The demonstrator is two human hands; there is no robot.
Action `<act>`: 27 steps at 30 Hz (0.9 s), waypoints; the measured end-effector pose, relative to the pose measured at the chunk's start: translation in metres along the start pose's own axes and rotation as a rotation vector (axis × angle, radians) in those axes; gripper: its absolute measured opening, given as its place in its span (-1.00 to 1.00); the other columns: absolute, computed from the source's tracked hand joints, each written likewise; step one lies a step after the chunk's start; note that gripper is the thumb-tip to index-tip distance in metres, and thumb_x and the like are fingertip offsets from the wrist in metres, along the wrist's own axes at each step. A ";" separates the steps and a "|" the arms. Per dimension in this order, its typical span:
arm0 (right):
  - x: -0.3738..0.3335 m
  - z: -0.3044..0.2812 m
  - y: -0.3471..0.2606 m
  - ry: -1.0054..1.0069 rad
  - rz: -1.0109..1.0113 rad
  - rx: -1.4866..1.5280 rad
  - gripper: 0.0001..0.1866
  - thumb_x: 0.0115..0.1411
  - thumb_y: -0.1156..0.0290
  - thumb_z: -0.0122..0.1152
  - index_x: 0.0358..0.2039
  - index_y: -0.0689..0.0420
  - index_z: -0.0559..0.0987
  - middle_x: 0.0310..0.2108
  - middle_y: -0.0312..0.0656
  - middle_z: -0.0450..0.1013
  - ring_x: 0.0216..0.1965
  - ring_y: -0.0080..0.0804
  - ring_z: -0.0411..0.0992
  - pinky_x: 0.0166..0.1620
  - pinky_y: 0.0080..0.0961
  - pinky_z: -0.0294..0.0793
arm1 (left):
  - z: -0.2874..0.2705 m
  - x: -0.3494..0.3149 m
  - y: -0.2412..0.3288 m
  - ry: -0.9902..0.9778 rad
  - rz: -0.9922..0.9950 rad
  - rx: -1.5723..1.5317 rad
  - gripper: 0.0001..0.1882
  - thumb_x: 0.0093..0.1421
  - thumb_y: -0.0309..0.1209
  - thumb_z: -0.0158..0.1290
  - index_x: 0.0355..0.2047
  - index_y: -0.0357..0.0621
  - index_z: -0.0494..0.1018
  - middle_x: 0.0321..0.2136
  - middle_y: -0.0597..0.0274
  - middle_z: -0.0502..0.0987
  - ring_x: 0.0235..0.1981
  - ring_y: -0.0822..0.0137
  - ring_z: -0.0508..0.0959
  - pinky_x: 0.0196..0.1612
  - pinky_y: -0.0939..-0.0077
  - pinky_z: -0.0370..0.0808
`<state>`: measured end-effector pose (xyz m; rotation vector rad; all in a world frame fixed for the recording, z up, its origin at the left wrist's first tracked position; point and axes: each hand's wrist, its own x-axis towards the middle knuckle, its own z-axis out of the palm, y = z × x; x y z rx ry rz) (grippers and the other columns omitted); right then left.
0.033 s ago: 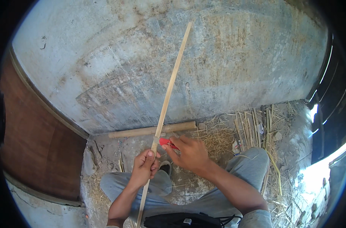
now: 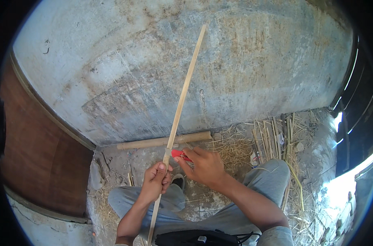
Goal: The person shaves a thin strip of bamboo with a small blade, moving it along the length of the strip while holding it by hand.
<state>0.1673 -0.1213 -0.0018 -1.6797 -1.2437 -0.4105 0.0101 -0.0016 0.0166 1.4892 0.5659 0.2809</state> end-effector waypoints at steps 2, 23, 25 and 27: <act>0.000 -0.002 -0.002 -0.008 0.005 -0.029 -0.68 0.11 0.14 0.38 -0.32 0.14 0.62 -0.66 -0.22 0.39 -0.71 -0.27 0.44 -0.68 -0.37 0.40 | 0.000 -0.001 0.000 -0.012 -0.044 -0.034 -0.64 0.47 -0.15 -0.22 -0.22 -0.21 0.37 -0.69 0.42 0.24 -0.77 0.62 0.19 -0.73 0.66 0.12; 0.003 -0.011 -0.006 0.025 -0.066 -0.028 -0.68 0.09 0.14 0.40 -0.36 0.13 0.60 -0.66 -0.29 0.36 -0.72 -0.35 0.41 -0.69 -0.40 0.36 | -0.017 -0.013 0.010 -0.333 -0.307 -0.532 -0.65 0.42 -0.05 -0.18 -0.23 -0.08 0.32 -0.68 0.46 0.07 -0.77 0.63 -0.01 -0.74 0.66 -0.12; 0.003 -0.011 -0.007 0.035 -0.080 -0.034 -0.68 0.09 0.13 0.40 -0.36 0.13 0.60 -0.67 -0.30 0.35 -0.72 -0.36 0.41 -0.69 -0.40 0.35 | -0.021 -0.016 0.011 -0.378 -0.317 -0.545 -0.65 0.43 -0.05 -0.19 -0.24 -0.07 0.30 -0.68 0.47 0.07 -0.78 0.63 -0.02 -0.75 0.66 -0.13; 0.001 -0.009 -0.007 0.001 -0.091 -0.016 -0.68 0.07 0.13 0.41 -0.38 0.12 0.59 -0.66 -0.31 0.35 -0.71 -0.38 0.42 -0.69 -0.41 0.36 | -0.023 -0.020 0.009 -0.382 -0.331 -0.562 -0.66 0.43 -0.05 -0.20 -0.25 -0.06 0.29 -0.69 0.48 0.06 -0.79 0.64 -0.03 -0.76 0.65 -0.14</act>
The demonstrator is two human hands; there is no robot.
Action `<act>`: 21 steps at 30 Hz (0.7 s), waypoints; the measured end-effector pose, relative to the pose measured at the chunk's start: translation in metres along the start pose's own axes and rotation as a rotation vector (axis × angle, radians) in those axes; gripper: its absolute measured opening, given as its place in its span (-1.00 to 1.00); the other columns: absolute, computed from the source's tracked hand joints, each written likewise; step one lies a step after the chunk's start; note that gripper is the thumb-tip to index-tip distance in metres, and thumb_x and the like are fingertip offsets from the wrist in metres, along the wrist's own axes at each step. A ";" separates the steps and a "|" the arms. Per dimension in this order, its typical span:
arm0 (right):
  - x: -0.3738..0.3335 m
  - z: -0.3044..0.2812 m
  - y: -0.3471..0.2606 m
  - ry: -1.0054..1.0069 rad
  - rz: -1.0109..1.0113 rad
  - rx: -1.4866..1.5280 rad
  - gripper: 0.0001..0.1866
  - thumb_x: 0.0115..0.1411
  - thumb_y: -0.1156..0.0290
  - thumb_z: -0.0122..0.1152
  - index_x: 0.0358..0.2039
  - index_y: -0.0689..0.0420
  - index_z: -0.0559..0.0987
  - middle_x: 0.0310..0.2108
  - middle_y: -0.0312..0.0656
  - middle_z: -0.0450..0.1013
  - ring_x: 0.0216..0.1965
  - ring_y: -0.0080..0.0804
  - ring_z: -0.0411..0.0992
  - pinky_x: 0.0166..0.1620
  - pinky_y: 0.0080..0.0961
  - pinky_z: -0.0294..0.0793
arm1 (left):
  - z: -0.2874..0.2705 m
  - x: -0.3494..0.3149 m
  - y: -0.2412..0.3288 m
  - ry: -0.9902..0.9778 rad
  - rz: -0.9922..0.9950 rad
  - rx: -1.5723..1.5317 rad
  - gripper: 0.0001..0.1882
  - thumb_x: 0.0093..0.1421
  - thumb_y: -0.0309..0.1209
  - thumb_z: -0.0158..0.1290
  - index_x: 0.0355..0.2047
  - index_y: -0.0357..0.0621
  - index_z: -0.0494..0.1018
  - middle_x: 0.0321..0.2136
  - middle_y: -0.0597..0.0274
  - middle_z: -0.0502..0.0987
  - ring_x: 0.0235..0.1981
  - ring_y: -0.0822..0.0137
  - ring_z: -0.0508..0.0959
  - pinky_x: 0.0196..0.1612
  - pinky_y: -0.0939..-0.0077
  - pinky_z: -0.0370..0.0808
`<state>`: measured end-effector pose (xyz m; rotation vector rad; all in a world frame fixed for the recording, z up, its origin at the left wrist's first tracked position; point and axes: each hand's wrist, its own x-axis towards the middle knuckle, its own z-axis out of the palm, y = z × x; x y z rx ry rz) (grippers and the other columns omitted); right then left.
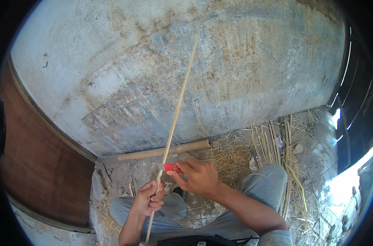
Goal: The person shaves a thin strip of bamboo with a small blade, moving it along the length of the strip while holding it by hand.
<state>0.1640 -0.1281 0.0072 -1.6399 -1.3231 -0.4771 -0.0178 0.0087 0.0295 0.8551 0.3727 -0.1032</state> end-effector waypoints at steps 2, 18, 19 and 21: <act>-0.001 0.002 -0.004 0.007 -0.018 -0.002 -0.69 0.04 0.16 0.44 -0.37 0.12 0.59 -0.66 -0.32 0.37 -0.72 -0.40 0.42 -0.70 -0.43 0.35 | -0.005 -0.007 -0.005 0.001 -0.009 -0.020 -0.66 0.43 -0.05 -0.21 -0.25 -0.06 0.27 -0.69 0.49 0.06 -0.80 0.64 -0.04 -0.76 0.65 -0.15; -0.007 0.009 -0.015 -0.050 -0.022 -0.042 -0.70 0.02 0.16 0.47 -0.40 0.09 0.59 -0.66 -0.36 0.38 -0.73 -0.42 0.41 -0.70 -0.47 0.33 | -0.034 -0.011 -0.034 -0.111 -0.037 -0.396 -0.68 0.45 -0.11 -0.22 -0.36 -0.04 0.19 -0.77 0.51 0.01 -0.87 0.65 -0.10 -0.84 0.60 -0.20; -0.006 0.009 -0.014 -0.054 -0.024 -0.040 -0.70 0.02 0.16 0.47 -0.40 0.09 0.59 -0.66 -0.36 0.38 -0.73 -0.42 0.41 -0.70 -0.47 0.33 | -0.035 -0.011 -0.034 -0.115 -0.037 -0.379 -0.68 0.45 -0.10 -0.21 -0.36 -0.03 0.19 -0.77 0.51 0.01 -0.87 0.65 -0.10 -0.84 0.60 -0.20; -0.005 0.010 -0.011 -0.058 -0.053 -0.046 -0.71 0.03 0.16 0.45 -0.41 0.09 0.60 -0.65 -0.35 0.41 -0.72 -0.39 0.43 -0.68 -0.43 0.37 | -0.038 -0.008 -0.035 -0.101 -0.034 -0.338 -0.67 0.45 -0.09 -0.22 -0.36 -0.03 0.19 -0.76 0.50 0.03 -0.87 0.64 -0.07 -0.84 0.60 -0.18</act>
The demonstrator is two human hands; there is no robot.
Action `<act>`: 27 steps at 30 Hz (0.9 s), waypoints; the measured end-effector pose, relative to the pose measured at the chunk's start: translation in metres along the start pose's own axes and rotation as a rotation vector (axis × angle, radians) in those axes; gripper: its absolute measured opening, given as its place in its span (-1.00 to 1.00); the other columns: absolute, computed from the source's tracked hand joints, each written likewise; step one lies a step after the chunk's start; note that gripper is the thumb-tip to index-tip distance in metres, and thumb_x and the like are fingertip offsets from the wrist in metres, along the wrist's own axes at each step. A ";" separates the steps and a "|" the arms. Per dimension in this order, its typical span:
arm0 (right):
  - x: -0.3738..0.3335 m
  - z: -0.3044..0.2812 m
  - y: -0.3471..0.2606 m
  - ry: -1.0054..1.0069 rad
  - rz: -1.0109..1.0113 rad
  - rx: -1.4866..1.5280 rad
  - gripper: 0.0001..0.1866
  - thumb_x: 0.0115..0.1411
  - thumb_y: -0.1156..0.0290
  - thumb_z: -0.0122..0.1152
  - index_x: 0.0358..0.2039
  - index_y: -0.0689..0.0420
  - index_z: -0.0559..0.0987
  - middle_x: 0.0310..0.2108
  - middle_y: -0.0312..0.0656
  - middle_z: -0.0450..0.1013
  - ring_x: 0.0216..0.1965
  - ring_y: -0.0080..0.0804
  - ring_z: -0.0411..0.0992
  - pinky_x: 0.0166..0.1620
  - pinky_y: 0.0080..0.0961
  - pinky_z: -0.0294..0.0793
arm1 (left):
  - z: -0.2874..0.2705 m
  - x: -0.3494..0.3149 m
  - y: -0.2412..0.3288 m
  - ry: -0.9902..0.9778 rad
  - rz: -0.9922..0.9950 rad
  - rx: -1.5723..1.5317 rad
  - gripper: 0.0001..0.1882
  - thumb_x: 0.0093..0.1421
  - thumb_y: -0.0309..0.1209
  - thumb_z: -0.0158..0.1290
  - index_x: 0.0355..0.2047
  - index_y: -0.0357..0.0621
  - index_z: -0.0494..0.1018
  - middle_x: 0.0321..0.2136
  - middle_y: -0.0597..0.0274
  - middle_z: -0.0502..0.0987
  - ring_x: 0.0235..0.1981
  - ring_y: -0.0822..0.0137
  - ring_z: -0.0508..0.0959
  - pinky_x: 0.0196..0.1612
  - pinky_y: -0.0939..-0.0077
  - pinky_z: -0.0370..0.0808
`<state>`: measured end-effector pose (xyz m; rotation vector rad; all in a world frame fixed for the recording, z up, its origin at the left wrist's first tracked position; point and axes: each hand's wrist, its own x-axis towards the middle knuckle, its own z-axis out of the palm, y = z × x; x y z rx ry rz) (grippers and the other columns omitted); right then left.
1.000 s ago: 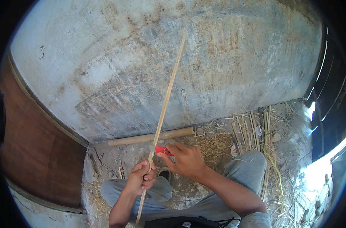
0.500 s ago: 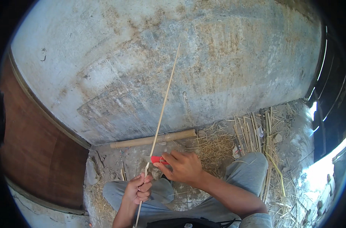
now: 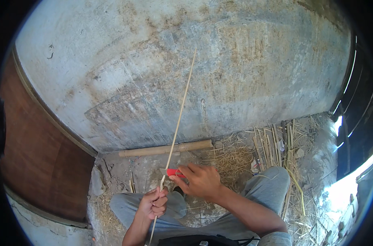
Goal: The person shaves a thin strip of bamboo with a small blade, moving it along the length of the strip while holding it by hand.
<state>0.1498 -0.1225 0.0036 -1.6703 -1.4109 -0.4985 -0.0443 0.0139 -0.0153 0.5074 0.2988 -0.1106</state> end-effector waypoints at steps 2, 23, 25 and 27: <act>-0.003 -0.002 0.006 -0.064 0.035 0.003 -0.72 0.04 0.16 0.44 -0.41 0.09 0.61 -0.64 -0.33 0.43 -0.71 -0.38 0.45 -0.66 -0.42 0.39 | 0.001 0.005 -0.001 0.010 0.000 0.038 -0.66 0.45 -0.07 -0.22 -0.36 -0.03 0.20 -0.75 0.48 0.05 -0.87 0.64 -0.04 -0.84 0.61 -0.16; -0.026 -0.006 0.008 -0.351 0.331 0.058 -0.65 0.20 0.09 0.23 -0.43 0.16 0.59 -0.59 -0.12 0.50 -0.60 -0.12 0.53 -0.54 -0.22 0.50 | 0.017 0.043 0.009 0.413 0.011 0.561 -0.68 0.45 -0.19 -0.33 -0.15 -0.12 0.34 -0.46 0.17 0.46 -0.81 0.61 0.19 -0.82 0.70 0.13; -0.036 0.002 0.006 -0.322 0.350 0.089 -0.65 0.21 0.09 0.23 -0.42 0.16 0.58 -0.59 -0.13 0.50 -0.60 -0.12 0.53 -0.53 -0.22 0.50 | 0.012 0.044 0.015 0.316 -0.077 0.354 -0.76 0.37 -0.30 -0.27 -0.28 -0.15 0.35 -0.40 0.20 0.45 -0.76 0.61 0.18 -0.79 0.68 0.14; -0.039 0.008 0.006 -0.350 0.340 0.064 -0.66 0.20 0.09 0.24 -0.41 0.16 0.57 -0.59 -0.12 0.50 -0.60 -0.12 0.53 -0.54 -0.21 0.50 | 0.003 0.045 0.009 0.323 -0.077 0.394 -0.76 0.35 -0.30 -0.27 -0.31 -0.15 0.34 -0.41 0.23 0.43 -0.76 0.61 0.16 -0.78 0.68 0.12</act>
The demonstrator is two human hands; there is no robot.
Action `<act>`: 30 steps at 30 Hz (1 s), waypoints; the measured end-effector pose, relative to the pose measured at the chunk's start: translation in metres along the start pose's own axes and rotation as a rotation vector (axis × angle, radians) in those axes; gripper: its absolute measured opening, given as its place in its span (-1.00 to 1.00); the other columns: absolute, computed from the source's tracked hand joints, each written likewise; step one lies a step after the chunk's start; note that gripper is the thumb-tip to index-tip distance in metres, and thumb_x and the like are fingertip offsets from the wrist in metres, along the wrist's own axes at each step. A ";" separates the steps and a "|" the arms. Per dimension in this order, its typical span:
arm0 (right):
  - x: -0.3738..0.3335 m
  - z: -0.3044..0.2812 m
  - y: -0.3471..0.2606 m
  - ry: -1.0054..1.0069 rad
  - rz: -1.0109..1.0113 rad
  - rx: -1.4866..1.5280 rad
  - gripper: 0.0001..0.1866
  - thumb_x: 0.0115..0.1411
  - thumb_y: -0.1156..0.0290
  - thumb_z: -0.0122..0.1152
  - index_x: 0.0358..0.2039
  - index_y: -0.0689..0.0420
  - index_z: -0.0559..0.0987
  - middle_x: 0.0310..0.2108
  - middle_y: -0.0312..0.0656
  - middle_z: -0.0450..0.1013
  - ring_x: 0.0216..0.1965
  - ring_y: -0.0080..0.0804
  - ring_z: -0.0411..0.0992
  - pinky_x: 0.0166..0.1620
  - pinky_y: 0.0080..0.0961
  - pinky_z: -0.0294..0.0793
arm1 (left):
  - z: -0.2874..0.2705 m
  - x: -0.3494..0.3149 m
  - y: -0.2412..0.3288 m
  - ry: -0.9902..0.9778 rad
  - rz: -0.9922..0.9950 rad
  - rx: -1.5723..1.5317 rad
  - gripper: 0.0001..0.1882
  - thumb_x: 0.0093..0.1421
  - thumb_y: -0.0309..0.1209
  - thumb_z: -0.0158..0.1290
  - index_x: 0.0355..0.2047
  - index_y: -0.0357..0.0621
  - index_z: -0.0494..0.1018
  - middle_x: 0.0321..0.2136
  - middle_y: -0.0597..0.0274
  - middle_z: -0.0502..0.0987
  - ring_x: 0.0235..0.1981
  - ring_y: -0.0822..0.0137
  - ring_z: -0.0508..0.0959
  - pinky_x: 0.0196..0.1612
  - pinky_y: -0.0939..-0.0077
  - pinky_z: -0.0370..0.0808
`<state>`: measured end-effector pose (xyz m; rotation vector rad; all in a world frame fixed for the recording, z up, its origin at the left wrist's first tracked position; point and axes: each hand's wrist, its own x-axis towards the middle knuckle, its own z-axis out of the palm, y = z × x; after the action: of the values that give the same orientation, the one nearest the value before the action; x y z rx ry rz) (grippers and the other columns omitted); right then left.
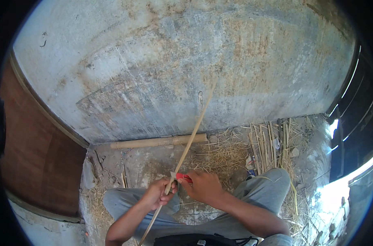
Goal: The person shaves a thin strip of bamboo with a small blade, moving it along the length of the strip while holding it by hand.
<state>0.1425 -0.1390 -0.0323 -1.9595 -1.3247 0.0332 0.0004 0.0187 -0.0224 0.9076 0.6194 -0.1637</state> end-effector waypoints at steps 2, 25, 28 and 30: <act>-0.001 0.000 0.001 -0.032 0.011 -0.002 -0.67 0.19 0.10 0.26 -0.38 0.14 0.60 -0.58 -0.13 0.51 -0.59 -0.12 0.53 -0.52 -0.22 0.49 | 0.003 0.000 -0.005 -0.003 -0.003 0.038 -0.75 0.34 -0.30 -0.27 -0.34 -0.15 0.34 -0.42 0.25 0.41 -0.76 0.61 0.13 -0.78 0.68 0.10; 0.001 0.001 -0.007 0.093 -0.071 -0.048 -0.72 0.09 0.16 0.39 -0.47 0.12 0.63 -0.66 -0.22 0.47 -0.69 -0.27 0.48 -0.63 -0.37 0.43 | 0.012 -0.018 -0.009 0.092 0.039 0.034 -0.70 0.46 -0.12 -0.30 -0.32 0.00 0.27 -0.69 0.44 0.12 -0.78 0.64 0.02 -0.78 0.69 -0.09; 0.003 0.004 -0.007 0.152 -0.127 -0.104 -0.72 0.07 0.14 0.41 -0.49 0.09 0.62 -0.67 -0.24 0.46 -0.71 -0.29 0.47 -0.67 -0.38 0.40 | 0.010 -0.018 -0.008 0.079 0.038 0.025 -0.68 0.47 -0.11 -0.31 -0.30 -0.03 0.25 -0.69 0.45 0.13 -0.78 0.63 0.05 -0.77 0.68 -0.06; 0.003 0.004 -0.007 0.156 -0.131 -0.139 -0.72 0.06 0.13 0.42 -0.49 0.08 0.61 -0.67 -0.25 0.46 -0.72 -0.30 0.46 -0.68 -0.39 0.40 | 0.010 -0.019 -0.007 0.077 0.030 0.017 -0.68 0.47 -0.11 -0.31 -0.31 -0.03 0.24 -0.69 0.45 0.13 -0.78 0.63 0.04 -0.78 0.68 -0.07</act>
<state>0.1368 -0.1328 -0.0297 -1.9413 -1.3801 -0.2764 -0.0131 0.0042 -0.0121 0.9419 0.6763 -0.1080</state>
